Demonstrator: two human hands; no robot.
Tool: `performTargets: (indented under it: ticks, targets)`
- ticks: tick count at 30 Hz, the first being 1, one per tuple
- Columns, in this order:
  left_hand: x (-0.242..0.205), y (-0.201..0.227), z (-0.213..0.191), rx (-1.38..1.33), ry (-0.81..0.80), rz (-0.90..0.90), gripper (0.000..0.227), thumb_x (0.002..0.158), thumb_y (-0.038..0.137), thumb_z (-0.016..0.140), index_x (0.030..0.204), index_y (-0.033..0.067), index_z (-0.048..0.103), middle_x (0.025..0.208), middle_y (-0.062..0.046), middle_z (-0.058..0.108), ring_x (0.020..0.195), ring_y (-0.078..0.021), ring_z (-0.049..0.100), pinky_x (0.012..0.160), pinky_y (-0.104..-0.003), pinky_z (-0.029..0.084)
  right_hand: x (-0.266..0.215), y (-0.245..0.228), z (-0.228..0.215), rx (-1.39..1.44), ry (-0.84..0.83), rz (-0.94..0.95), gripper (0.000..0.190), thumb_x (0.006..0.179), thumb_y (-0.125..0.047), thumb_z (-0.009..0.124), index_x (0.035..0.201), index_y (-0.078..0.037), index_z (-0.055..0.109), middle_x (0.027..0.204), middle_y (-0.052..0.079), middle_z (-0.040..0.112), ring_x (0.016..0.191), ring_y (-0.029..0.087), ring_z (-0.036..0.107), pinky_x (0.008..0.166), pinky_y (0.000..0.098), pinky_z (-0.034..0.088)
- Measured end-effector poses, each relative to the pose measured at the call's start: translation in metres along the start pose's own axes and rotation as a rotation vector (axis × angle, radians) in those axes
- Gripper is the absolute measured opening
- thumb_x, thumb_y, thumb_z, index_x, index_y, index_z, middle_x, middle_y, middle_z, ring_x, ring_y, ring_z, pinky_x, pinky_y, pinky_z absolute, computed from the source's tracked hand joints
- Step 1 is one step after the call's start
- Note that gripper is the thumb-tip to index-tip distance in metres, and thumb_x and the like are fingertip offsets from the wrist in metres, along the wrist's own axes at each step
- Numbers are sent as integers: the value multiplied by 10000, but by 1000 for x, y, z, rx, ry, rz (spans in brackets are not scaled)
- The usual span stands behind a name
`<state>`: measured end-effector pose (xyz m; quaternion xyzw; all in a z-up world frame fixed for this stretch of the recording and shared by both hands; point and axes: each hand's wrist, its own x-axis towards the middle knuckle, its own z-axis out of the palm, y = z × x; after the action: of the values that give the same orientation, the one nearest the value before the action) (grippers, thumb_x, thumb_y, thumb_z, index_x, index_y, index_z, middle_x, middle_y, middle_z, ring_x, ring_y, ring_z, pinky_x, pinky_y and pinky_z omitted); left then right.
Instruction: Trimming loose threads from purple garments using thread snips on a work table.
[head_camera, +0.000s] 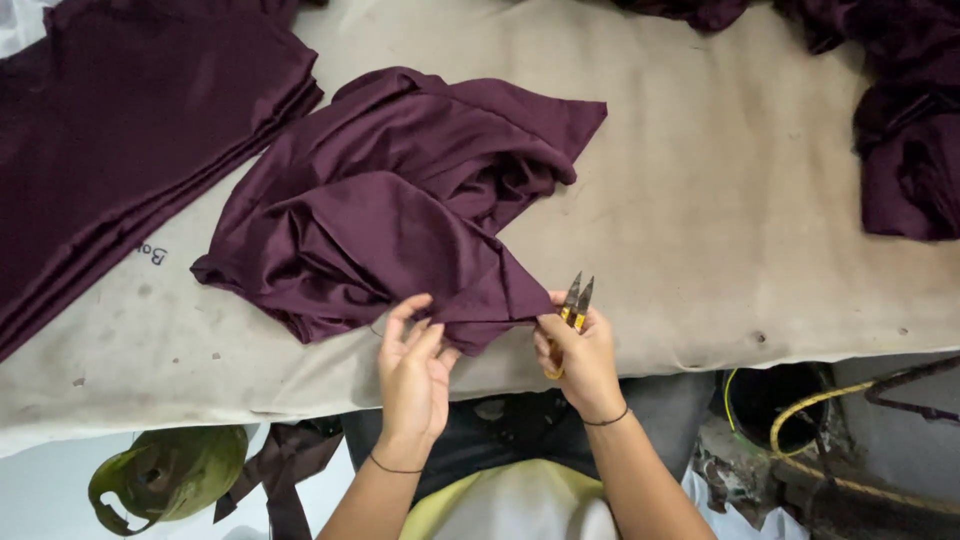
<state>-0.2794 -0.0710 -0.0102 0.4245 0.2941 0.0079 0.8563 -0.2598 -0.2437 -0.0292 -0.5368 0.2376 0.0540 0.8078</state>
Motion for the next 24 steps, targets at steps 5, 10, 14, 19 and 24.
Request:
performTargets:
  ticks: [5, 10, 14, 19, 24]
  targets:
    - [14, -16, -14, -34, 26, 7, 115, 1029, 126, 610, 1115, 56, 640, 1014, -85, 658, 991, -220, 694, 887, -372, 573, -12, 1, 5, 85, -202, -74, 366, 931, 91, 577, 1296, 80, 558, 678, 76, 538, 391, 111, 392, 331, 231, 313]
    - [-14, 26, 11, -100, -29, -75, 242, 1043, 256, 620, 904, 63, 666, 890, -83, 712, 916, -218, 695, 895, -382, 524, -5, 9, -16, 183, -275, 65, 116, 921, 2, 647, 1036, 14, 653, 593, 22, 414, 431, 74, 328, 337, 203, 266]
    - [-13, 27, 6, -200, -89, -184, 336, 1046, 313, 617, 823, 62, 633, 895, -75, 700, 956, -249, 678, 938, -406, 513, -5, 10, -24, 285, -423, 191, 111, 889, -27, 671, 992, 4, 645, 589, 35, 376, 453, 95, 337, 355, 204, 290]
    - [-26, 46, 18, -273, -104, -371, 366, 1043, 392, 534, 1105, 53, 655, 1189, -131, 686, 1132, -291, 635, 1007, -458, 487, -1, 7, -29, 452, -648, 289, 96, 958, -101, 584, 945, -8, 562, 643, 55, 375, 484, 128, 341, 401, 240, 304]
    - [-24, 39, 6, -255, -182, -313, 386, 1060, 403, 520, 871, 85, 630, 1026, -132, 734, 996, -265, 687, 880, -403, 545, -9, -10, -18, 468, -817, 258, 215, 974, -112, 566, 821, -37, 436, 673, 56, 344, 522, 136, 327, 427, 248, 284]
